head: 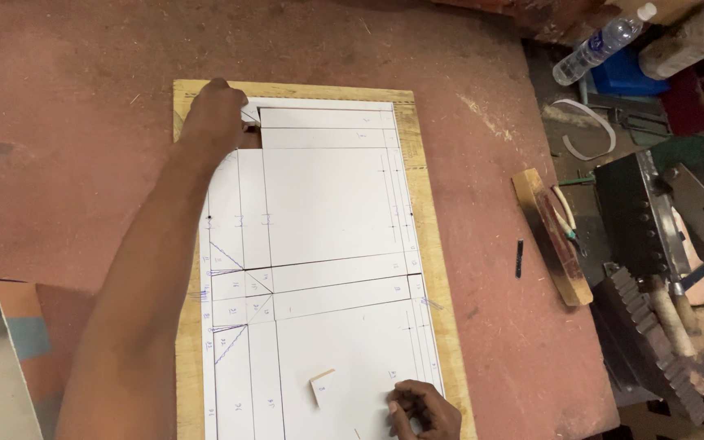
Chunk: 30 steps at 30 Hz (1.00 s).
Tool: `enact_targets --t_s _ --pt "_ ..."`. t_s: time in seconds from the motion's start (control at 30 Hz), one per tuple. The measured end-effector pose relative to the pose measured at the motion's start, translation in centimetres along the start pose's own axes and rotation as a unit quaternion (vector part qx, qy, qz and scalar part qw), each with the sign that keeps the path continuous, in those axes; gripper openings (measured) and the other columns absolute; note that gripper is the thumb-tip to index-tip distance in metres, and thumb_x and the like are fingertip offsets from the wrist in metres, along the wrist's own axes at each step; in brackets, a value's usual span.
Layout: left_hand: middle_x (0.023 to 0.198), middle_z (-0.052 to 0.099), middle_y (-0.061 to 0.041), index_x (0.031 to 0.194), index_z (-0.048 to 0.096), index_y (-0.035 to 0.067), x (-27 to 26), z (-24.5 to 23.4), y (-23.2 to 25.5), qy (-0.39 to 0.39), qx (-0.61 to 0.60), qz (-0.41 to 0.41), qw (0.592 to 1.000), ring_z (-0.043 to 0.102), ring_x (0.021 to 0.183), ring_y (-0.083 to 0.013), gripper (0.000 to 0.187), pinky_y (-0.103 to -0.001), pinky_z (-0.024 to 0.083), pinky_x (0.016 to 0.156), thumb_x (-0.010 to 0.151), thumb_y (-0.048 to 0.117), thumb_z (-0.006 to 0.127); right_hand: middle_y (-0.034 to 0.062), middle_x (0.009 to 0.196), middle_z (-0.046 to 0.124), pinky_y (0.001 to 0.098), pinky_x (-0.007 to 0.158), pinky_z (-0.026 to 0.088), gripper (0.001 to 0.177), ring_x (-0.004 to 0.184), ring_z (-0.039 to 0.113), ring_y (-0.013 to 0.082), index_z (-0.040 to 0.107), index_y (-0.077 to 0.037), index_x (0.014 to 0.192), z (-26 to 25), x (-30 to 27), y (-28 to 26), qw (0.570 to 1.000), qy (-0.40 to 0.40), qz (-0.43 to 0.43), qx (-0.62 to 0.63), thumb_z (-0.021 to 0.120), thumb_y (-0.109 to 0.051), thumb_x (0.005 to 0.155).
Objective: The person repeatedly picks small triangular wooden pieces from a box and places them onto a paper template on a workbench. The person moves the pieces around the template, sometimes adjusting their positions, and occasionally returns them to the box.
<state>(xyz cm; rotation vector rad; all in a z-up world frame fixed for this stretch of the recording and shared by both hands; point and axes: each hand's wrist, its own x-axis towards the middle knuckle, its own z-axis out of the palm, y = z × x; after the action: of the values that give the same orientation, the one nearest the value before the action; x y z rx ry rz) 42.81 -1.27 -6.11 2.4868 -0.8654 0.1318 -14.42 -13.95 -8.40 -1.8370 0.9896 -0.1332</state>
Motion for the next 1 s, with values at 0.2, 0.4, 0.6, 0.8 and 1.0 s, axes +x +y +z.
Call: enact_targets --t_s 0.2,0.4,0.6,0.8,1.0 --pt "0.118 0.063 -0.031 0.094 0.076 -0.01 0.2 -0.1 1.7 -0.053 0.06 -0.028 0.996 0.066 0.106 -0.0423 0.029 -0.044 0.059 0.083 0.068 -0.004 0.086 0.0131 0.076 0.08 0.0284 0.051 0.064 0.025 0.059 0.078 0.015 0.075 -0.001 0.1 0.0 0.0 0.0 1.0 0.007 0.01 -0.006 0.078 0.005 0.076" --pt "0.108 0.069 -0.029 0.107 0.077 -0.007 -0.7 0.3 -0.7 0.093 -0.066 0.048 0.992 0.069 0.1 -0.0428 0.033 -0.047 0.058 0.084 0.073 -0.009 0.08 0.0119 0.077 0.081 0.0282 0.056 0.064 0.026 0.063 0.079 0.0146 0.075 -0.002 0.1 -0.1 0.2 0.6 1.0 0.004 0.003 -0.009 0.079 0.004 0.076" --pt "0.1 0.071 -0.029 0.121 0.071 -0.006 -1.0 -1.7 0.7 0.036 -0.098 -0.003 0.994 0.072 0.09 -0.0392 0.043 -0.044 0.059 0.077 0.078 -0.009 0.074 0.0122 0.08 0.081 0.0283 0.062 0.065 0.027 0.068 0.08 0.0143 0.076 -0.003 0.101 -0.2 0.4 1.0 1.0 0.005 0.017 -0.018 0.079 0.004 0.075" --pt "0.119 0.068 -0.024 0.135 0.054 -0.001 -2.3 -4.9 4.9 -0.018 -0.39 -0.287 0.875 0.075 0.098 -0.0316 0.04 -0.037 0.062 0.08 0.095 0.001 0.054 0.0119 0.081 0.081 0.0289 0.063 0.066 0.027 0.069 0.08 0.0144 0.075 -0.003 0.103 -0.3 0.5 0.5 0.999 0.001 0.037 -0.027 0.08 0.002 0.077" --pt "0.13 0.06 -0.027 0.132 0.057 -0.008 -2.1 2.8 1.6 0.085 -0.112 -0.123 0.982 0.063 0.109 -0.0401 0.044 -0.047 0.051 0.093 0.091 0.009 0.056 0.0149 0.078 0.081 0.0308 0.056 0.064 0.022 0.062 0.078 0.0162 0.074 0.001 0.097 -0.4 0.5 2.1 1.0 0.019 -0.01 0.0 0.078 0.004 0.076"
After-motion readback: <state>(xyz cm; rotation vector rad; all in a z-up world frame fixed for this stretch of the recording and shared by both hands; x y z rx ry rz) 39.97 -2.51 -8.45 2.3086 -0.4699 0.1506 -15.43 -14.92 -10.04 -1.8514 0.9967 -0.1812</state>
